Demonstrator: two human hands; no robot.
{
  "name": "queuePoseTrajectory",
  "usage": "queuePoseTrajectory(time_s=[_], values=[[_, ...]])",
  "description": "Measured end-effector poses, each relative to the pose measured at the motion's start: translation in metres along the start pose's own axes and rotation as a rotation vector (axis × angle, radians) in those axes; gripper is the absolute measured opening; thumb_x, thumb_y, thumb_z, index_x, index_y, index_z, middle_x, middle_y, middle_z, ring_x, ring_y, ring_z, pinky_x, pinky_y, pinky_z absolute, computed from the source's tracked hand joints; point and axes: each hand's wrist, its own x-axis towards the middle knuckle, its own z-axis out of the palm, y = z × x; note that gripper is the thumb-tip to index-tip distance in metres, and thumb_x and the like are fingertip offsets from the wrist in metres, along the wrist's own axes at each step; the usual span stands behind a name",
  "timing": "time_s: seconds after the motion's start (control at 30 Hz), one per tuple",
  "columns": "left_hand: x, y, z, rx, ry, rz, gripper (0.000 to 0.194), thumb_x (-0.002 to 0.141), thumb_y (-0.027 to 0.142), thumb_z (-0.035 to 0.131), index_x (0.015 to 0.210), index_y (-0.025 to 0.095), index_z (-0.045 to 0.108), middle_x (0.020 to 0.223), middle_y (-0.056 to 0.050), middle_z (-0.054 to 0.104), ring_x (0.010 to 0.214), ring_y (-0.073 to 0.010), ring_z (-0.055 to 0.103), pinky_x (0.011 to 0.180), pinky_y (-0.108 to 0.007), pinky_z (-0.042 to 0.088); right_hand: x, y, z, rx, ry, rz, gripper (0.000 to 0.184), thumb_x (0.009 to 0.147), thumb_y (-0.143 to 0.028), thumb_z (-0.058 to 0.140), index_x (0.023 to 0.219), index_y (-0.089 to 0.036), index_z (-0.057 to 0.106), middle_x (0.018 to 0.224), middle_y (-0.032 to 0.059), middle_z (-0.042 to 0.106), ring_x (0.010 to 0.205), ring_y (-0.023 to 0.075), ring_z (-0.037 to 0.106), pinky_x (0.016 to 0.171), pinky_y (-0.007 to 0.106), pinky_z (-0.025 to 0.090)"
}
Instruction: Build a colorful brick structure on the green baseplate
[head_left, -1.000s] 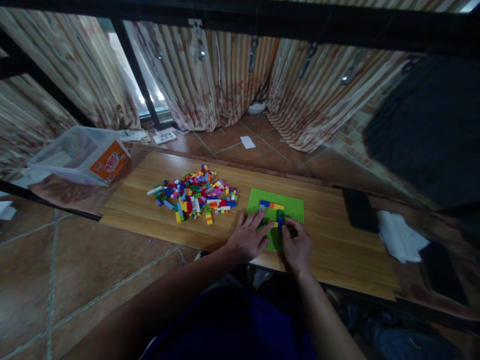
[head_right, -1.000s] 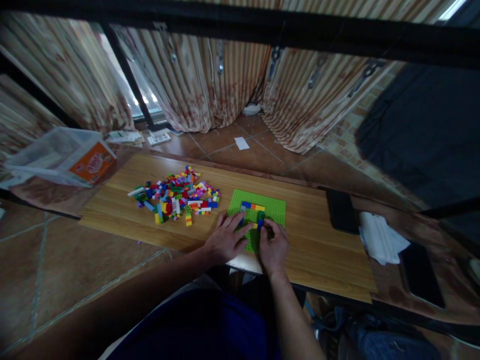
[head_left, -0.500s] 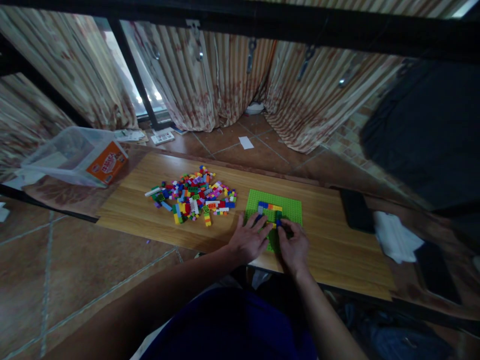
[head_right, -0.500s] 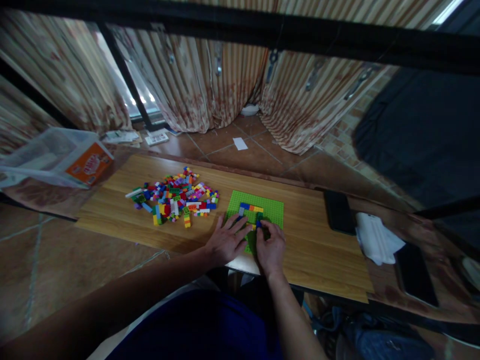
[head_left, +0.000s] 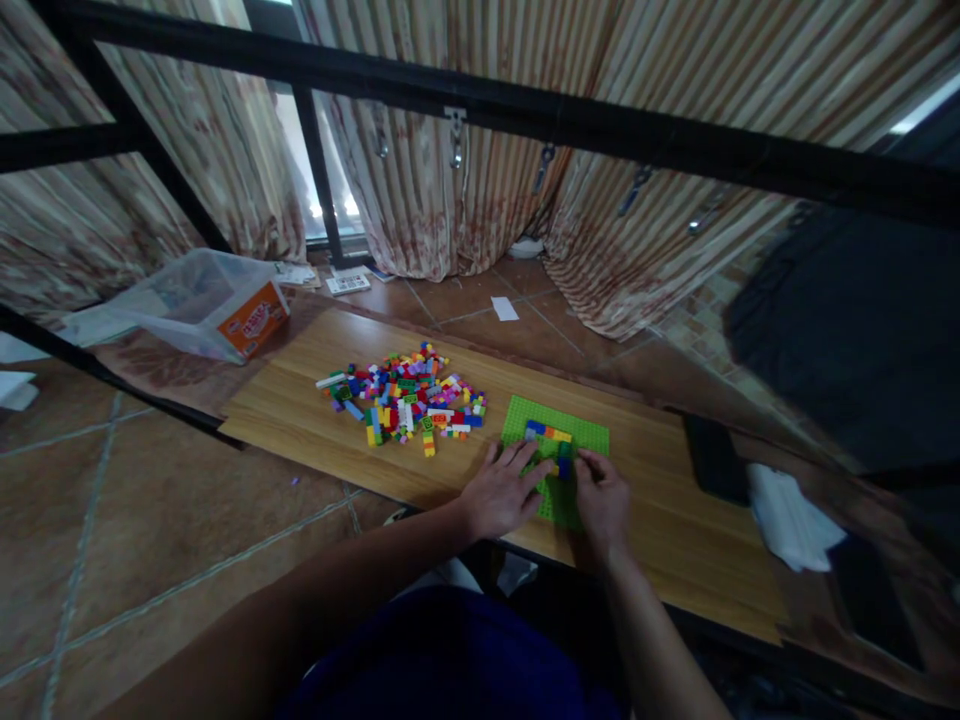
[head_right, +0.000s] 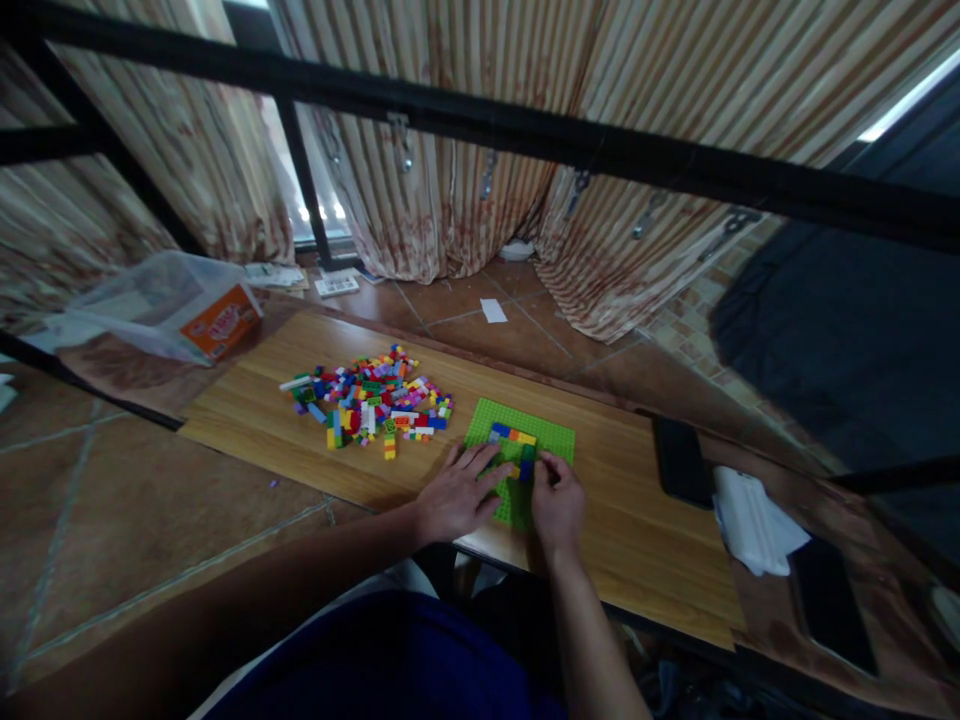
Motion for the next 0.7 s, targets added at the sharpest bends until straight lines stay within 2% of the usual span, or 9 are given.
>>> queuePoseTrajectory(time_s=[0.17, 0.4, 0.7], values=[[0.000, -0.001, 0.000, -0.033, -0.013, -0.009, 0.053, 0.095, 0.041, 0.045, 0.144, 0.022, 0.041, 0.153, -0.014, 0.038, 0.141, -0.0300, 0.032, 0.112, -0.056, 0.027, 0.014, 0.001, 0.000, -0.047, -0.014, 0.034, 0.047, 0.079, -0.052, 0.055, 0.102, -0.013, 0.070, 0.097, 0.0157, 0.074, 0.086, 0.0251, 0.067, 0.081, 0.040, 0.050], [0.003, -0.002, 0.001, -0.059, -0.037, -0.013, 0.056, 0.094, 0.042, 0.045, 0.144, 0.017, 0.040, 0.152, -0.016, 0.038, 0.141, -0.0306, 0.032, 0.113, -0.055, 0.025, 0.011, 0.000, 0.003, -0.106, -0.036, 0.019, 0.044, 0.074, -0.049, 0.060, 0.099, -0.015, 0.071, 0.097, 0.0143, 0.073, 0.078, 0.0231, 0.065, 0.077, 0.039, 0.050], [0.002, -0.001, 0.004, -0.054, -0.012, -0.006, 0.053, 0.094, 0.041, 0.045, 0.141, 0.017, 0.044, 0.151, -0.016, 0.040, 0.141, -0.0317, 0.032, 0.113, -0.057, 0.026, 0.022, -0.002, 0.002, -0.128, -0.103, 0.079, 0.040, 0.069, -0.042, 0.061, 0.096, -0.016, 0.072, 0.094, 0.0109, 0.074, 0.080, 0.0227, 0.066, 0.080, 0.038, 0.051]])
